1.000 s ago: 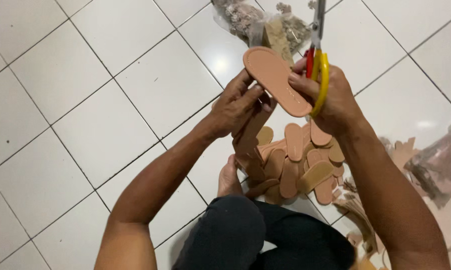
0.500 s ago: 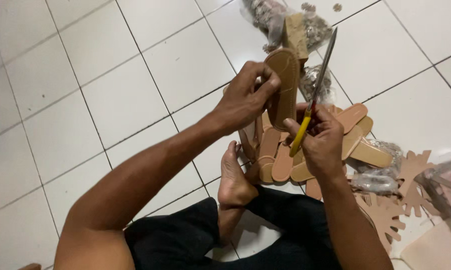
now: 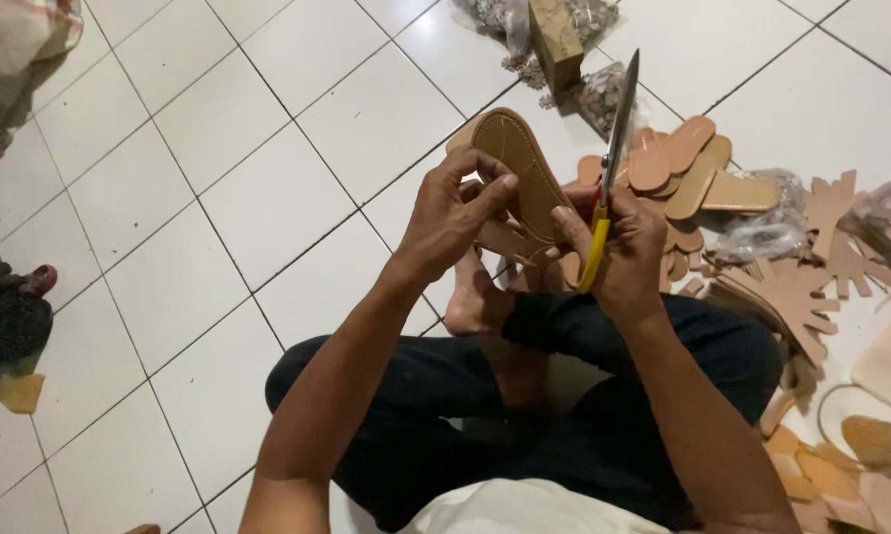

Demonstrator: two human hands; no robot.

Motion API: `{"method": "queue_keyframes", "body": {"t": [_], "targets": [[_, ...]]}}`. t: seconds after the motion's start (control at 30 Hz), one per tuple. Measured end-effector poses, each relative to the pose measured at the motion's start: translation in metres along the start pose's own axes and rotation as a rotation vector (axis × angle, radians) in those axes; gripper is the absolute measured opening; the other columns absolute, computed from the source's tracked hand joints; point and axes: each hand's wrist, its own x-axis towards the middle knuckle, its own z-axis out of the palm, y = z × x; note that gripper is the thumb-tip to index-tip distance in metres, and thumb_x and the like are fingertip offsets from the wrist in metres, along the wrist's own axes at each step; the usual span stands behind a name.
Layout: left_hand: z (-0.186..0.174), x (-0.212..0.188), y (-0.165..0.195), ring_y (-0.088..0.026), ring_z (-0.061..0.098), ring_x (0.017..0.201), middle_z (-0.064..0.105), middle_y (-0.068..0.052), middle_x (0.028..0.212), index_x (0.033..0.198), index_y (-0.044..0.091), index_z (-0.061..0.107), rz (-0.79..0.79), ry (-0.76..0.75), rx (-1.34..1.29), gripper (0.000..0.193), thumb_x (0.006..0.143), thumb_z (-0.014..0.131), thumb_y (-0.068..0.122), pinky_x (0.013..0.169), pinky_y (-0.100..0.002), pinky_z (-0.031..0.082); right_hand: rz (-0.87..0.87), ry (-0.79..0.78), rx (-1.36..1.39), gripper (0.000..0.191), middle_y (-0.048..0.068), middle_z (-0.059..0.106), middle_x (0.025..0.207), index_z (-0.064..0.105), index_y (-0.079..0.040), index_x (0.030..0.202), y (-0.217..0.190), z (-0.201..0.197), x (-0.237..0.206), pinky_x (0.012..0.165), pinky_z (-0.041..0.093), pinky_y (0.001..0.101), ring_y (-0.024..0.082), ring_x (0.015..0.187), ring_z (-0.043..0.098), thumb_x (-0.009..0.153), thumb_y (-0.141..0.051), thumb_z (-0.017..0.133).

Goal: The person sits on the tiled floor among a pile of sandal soles and uses scissors to trim excess material from the edge of each sandal sole, rotating the sole to trim around it, then sets the finished sole aside and picks up the next one.

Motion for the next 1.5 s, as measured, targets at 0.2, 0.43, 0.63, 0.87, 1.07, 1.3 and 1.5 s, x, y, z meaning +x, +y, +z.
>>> {"method": "queue_keyframes", "body": {"t": [0.2,0.43,0.63,0.87,1.07,1.3,1.5], "targets": [[-0.011,-0.040,-0.016,-0.009,0.061,0.066,0.065,-0.004,0.077,0.099,0.001,0.067,-0.024,0.036,-0.187,0.018,0.100,0.069,0.018,0.056,-0.025,0.052,0.247,-0.220,-0.222,0.035,0.005,0.067,0.081,0.065,0.003,0.123,-0.030,-0.021,-0.025,0.055,0.064,0.0269,0.011,0.064,0.068,0.097,-0.020,0.066],[-0.021,-0.050,-0.026,-0.007,0.060,0.068,0.065,-0.002,0.081,0.099,0.000,0.070,-0.064,0.064,-0.316,0.016,0.101,0.070,0.016,0.060,-0.023,0.053,0.661,-0.739,0.104,0.079,0.005,0.059,0.068,0.072,0.006,0.112,-0.006,-0.061,-0.053,0.052,0.050,0.0264,0.015,0.058,0.059,0.104,-0.060,0.029],[-0.028,-0.048,-0.026,-0.005,0.055,0.058,0.065,-0.003,0.072,0.100,0.001,0.071,-0.237,0.030,-0.429,0.018,0.098,0.069,0.018,0.048,-0.020,0.044,0.722,-0.644,0.226,0.080,0.002,0.046,0.064,0.067,0.010,0.111,0.020,-0.075,-0.052,0.047,0.038,0.0260,0.012,0.052,0.042,0.113,-0.059,0.028],[-0.035,-0.040,-0.035,-0.005,0.053,0.065,0.063,0.001,0.082,0.099,0.003,0.074,-0.125,0.025,-0.350,0.020,0.103,0.068,0.022,0.057,-0.020,0.045,0.758,-0.883,0.186,0.094,0.002,0.051,0.072,0.069,0.007,0.118,0.016,-0.077,-0.002,0.052,0.044,0.0276,0.015,0.059,0.050,0.098,-0.069,0.018],[-0.045,-0.042,-0.043,-0.008,0.060,0.072,0.065,-0.001,0.085,0.098,0.002,0.074,-0.239,-0.103,-0.358,0.016,0.100,0.069,0.017,0.066,-0.023,0.052,0.792,-0.985,0.321,0.095,0.004,0.050,0.069,0.068,0.009,0.122,0.032,-0.079,0.016,0.056,0.042,0.0287,0.017,0.061,0.047,0.102,-0.072,0.023],[-0.042,-0.051,-0.058,-0.010,0.064,0.079,0.067,-0.004,0.087,0.099,-0.001,0.072,-0.203,-0.081,-0.399,0.017,0.103,0.068,0.015,0.074,-0.026,0.056,0.726,-0.639,0.243,0.064,-0.001,0.054,0.062,0.072,0.007,0.101,0.045,-0.076,-0.002,0.045,0.045,0.0226,0.008,0.048,0.051,0.105,-0.054,0.051],[-0.044,-0.054,-0.087,-0.012,0.066,0.077,0.070,-0.007,0.086,0.100,-0.001,0.072,-0.266,0.050,-0.506,0.016,0.103,0.066,0.014,0.074,-0.026,0.055,0.489,-0.363,-0.237,0.020,0.004,0.068,0.083,0.068,0.001,0.106,0.052,-0.025,-0.039,0.064,0.053,0.0241,0.009,0.071,0.063,0.094,-0.014,0.075]]}}
